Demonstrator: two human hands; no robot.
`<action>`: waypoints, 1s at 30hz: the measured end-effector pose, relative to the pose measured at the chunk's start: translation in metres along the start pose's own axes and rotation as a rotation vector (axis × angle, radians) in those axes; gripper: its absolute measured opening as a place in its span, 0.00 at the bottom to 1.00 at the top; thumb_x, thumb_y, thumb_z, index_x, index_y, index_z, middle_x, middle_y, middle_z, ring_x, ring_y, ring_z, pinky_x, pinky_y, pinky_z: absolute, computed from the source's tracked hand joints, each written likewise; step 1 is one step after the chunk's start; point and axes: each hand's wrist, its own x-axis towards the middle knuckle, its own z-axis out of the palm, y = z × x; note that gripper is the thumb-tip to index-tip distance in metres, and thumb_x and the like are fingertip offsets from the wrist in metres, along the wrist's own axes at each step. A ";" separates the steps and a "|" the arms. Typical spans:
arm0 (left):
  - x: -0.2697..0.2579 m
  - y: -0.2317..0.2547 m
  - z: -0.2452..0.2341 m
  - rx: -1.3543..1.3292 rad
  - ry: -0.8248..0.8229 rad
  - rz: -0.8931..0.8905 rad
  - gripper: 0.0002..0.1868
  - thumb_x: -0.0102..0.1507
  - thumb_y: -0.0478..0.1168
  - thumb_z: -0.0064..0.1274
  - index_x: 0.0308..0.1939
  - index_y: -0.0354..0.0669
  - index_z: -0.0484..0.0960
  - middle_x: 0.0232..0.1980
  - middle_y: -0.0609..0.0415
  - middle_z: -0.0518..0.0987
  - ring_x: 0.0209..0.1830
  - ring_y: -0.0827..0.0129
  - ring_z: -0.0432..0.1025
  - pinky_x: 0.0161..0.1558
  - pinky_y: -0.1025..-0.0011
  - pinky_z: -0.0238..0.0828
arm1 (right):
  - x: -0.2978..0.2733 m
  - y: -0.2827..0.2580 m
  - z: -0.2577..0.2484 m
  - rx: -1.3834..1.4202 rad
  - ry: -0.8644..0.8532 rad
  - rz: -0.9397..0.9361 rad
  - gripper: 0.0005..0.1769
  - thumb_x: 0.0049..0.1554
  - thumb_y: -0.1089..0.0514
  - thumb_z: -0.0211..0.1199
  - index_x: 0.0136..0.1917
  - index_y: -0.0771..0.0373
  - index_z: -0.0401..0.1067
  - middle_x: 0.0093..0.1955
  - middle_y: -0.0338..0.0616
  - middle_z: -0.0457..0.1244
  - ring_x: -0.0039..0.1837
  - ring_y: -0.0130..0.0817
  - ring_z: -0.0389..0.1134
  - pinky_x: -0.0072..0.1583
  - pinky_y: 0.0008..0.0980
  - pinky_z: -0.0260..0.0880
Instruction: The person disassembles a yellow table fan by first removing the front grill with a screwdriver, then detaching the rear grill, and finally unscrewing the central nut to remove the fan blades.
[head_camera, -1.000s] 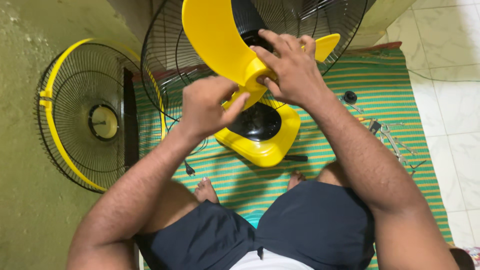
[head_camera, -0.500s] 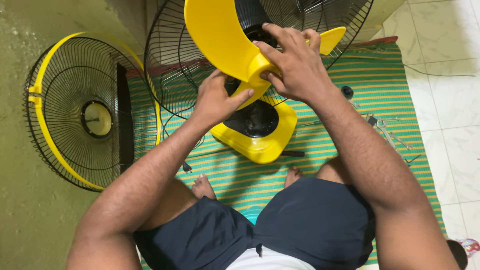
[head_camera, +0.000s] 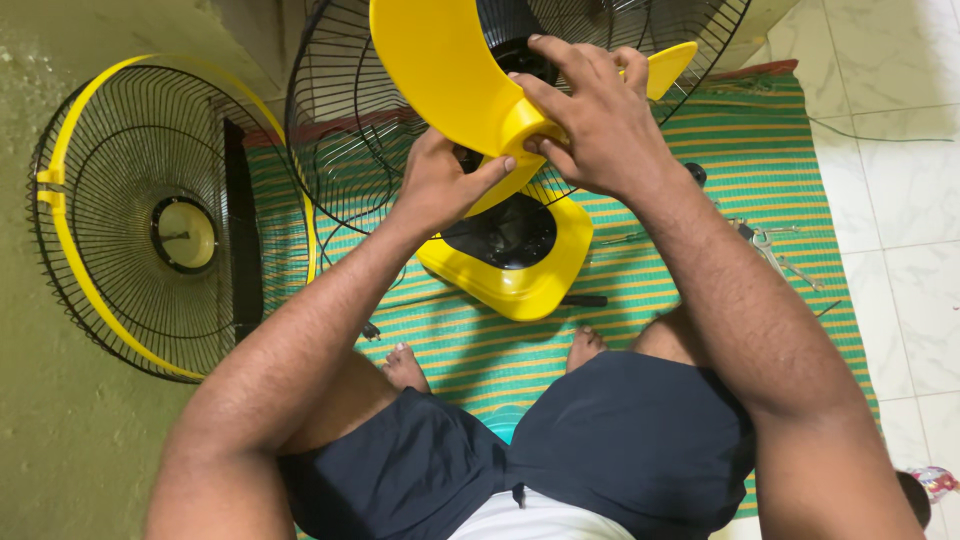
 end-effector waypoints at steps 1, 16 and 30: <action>0.000 0.001 0.000 -0.020 -0.004 0.020 0.23 0.59 0.43 0.68 0.54 0.37 0.81 0.49 0.49 0.85 0.49 0.63 0.82 0.52 0.66 0.78 | 0.000 0.001 -0.001 -0.004 0.000 -0.002 0.41 0.52 0.51 0.77 0.76 0.51 0.69 0.81 0.45 0.53 0.77 0.46 0.56 0.72 0.55 0.48; 0.014 -0.006 0.015 0.121 -0.272 0.156 0.25 0.66 0.49 0.61 0.61 0.39 0.79 0.60 0.41 0.80 0.62 0.49 0.73 0.61 0.58 0.68 | -0.010 0.017 -0.008 -0.006 -0.047 0.008 0.40 0.53 0.48 0.77 0.77 0.47 0.69 0.81 0.44 0.54 0.77 0.45 0.57 0.70 0.54 0.49; 0.029 0.000 0.049 -0.020 -0.400 -0.003 0.24 0.67 0.50 0.55 0.60 0.37 0.77 0.54 0.43 0.83 0.52 0.55 0.79 0.53 0.60 0.74 | -0.032 0.057 -0.014 0.063 -0.056 0.010 0.38 0.50 0.51 0.79 0.73 0.51 0.73 0.79 0.44 0.58 0.78 0.45 0.58 0.70 0.54 0.50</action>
